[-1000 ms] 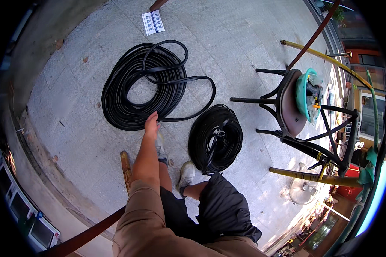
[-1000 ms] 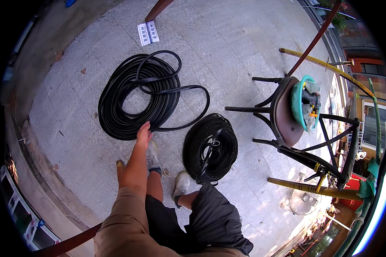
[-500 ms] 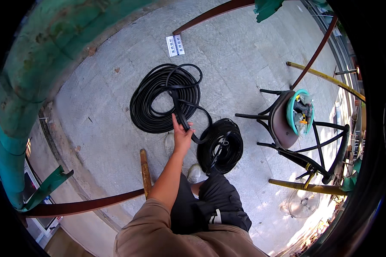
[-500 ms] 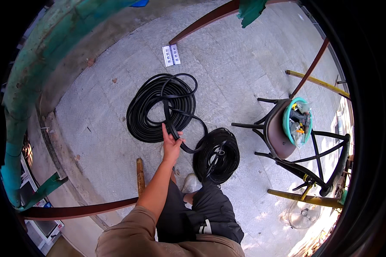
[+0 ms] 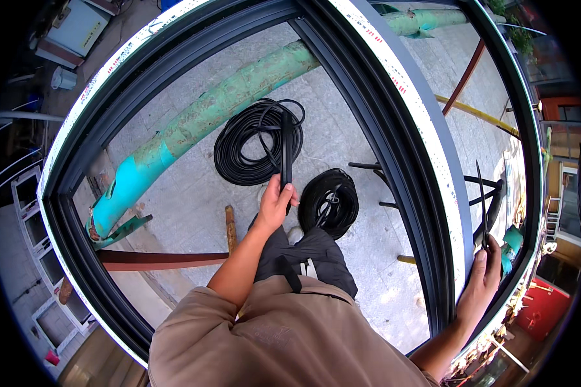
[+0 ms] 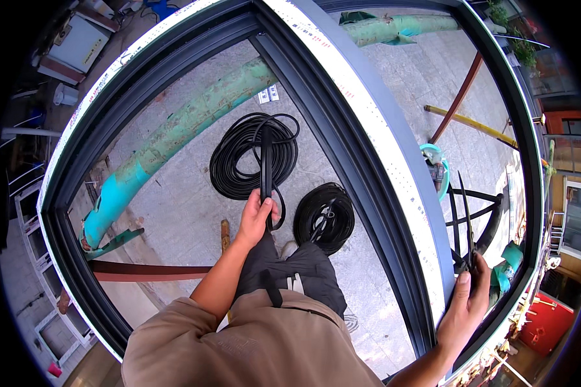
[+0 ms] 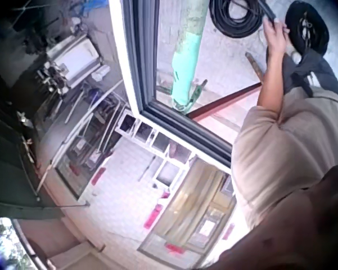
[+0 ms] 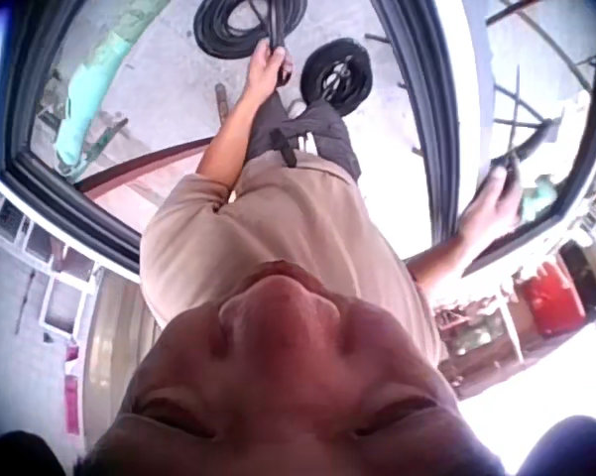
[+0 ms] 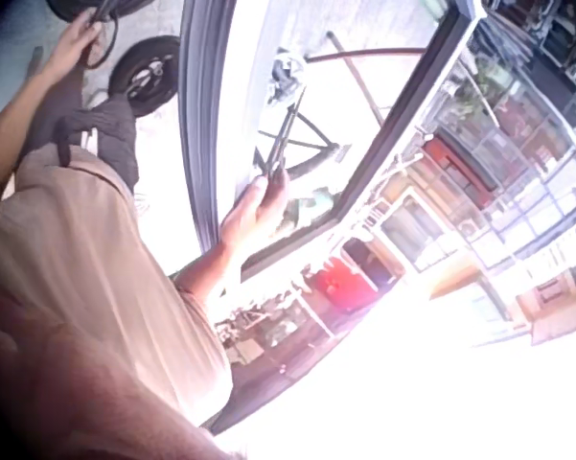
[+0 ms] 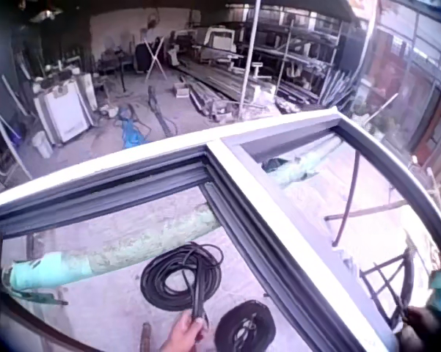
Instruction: The person prepares a caulking gun by cleaning the tip, applies sealant along the inner edges of a window frame, and uses scissors to cut a length of black rubber gasket strip.
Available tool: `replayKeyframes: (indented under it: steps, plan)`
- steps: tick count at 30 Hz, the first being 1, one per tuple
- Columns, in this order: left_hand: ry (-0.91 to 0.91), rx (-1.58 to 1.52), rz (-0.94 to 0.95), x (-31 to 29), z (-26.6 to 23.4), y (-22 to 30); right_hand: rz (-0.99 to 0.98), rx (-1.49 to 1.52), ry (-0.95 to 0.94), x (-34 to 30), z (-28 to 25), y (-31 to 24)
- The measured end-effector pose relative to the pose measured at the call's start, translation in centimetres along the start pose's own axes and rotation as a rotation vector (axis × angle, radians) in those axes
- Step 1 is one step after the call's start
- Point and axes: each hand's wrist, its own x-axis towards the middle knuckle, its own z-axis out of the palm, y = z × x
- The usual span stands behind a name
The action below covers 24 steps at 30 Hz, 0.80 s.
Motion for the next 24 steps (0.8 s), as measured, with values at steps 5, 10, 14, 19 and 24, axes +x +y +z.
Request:
replayKeyframes:
  steps: [5,10,14,19,24]
  plan:
    - [-0.072,-0.029,-0.015,-1.7,2.0,5.9,0.011,0.023,0.029,-0.3,-0.1,-0.7]
    - [-0.178,-0.018,-0.019,-3.2,4.0,10.9,-0.027,0.01,0.046,0.0,-0.4,-1.0]
    - [-0.262,-0.014,-0.032,-3.6,4.2,13.9,-0.043,0.031,0.062,0.1,-0.5,-1.3]
    - [-0.374,0.004,0.004,-3.3,4.3,18.9,-0.025,0.011,0.125,0.1,-0.5,-1.3]
    - [-0.531,-0.078,0.143,-2.5,5.8,24.6,0.026,-0.016,0.172,-0.1,-0.6,-1.4]
